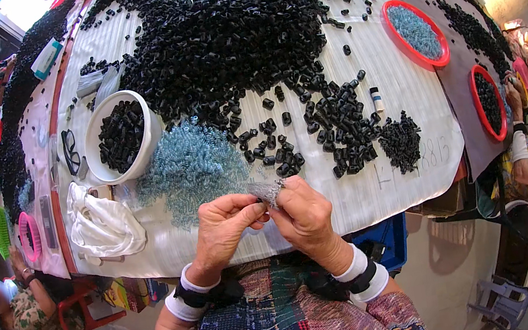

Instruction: Sorting and preparing small black plastic shoe components on a large workspace table.

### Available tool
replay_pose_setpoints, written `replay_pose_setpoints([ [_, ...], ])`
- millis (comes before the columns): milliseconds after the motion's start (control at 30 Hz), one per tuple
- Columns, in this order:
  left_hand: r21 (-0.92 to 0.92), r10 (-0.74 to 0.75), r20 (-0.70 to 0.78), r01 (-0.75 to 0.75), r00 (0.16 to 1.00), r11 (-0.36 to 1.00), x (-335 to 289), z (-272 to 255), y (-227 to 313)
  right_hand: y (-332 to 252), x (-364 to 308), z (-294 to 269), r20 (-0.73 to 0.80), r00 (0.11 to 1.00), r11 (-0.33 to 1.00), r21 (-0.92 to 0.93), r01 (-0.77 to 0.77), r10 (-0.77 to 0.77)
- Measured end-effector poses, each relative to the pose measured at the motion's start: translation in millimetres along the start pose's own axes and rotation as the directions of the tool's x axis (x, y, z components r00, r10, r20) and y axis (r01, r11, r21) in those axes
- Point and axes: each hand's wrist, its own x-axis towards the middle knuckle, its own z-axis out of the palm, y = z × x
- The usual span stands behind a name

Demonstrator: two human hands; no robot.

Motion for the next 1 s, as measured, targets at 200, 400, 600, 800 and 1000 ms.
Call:
replay_pose_setpoints([
  [200, 0.014, -0.002, -0.02, 0.003, 1.0, 1.0, 1, -1, 4, -1, 2, 0, 0.039, 0.997, 0.997, 0.022, -0.071, 0.071],
  [400, 0.025, 0.024, 0.006, -0.024, 1.0, 0.999, 6, -2, 8, -1, 8, 5, -0.025, 1.0, 0.999, 0.04, -0.01, 0.011],
  [600, -0.065, 0.012, 0.022, -0.011, 1.0, 0.998, 11, -5, 17, -12, 21, -2, 0.01, 0.999, 0.992, 0.126, -0.032, 0.031],
  [800, -0.146, 0.006, 0.007, -0.005, 1.0, 0.989, 10, -3, 18, -6, 16, 9, 0.053, 0.996, 0.996, 0.044, 0.076, -0.078],
  [1000, -0.098, 0.007, 0.018, -0.005, 1.0, 0.995, 10, -4, 17, -9, 18, 11, 0.044, 0.988, 0.987, -0.049, 0.151, -0.149],
])
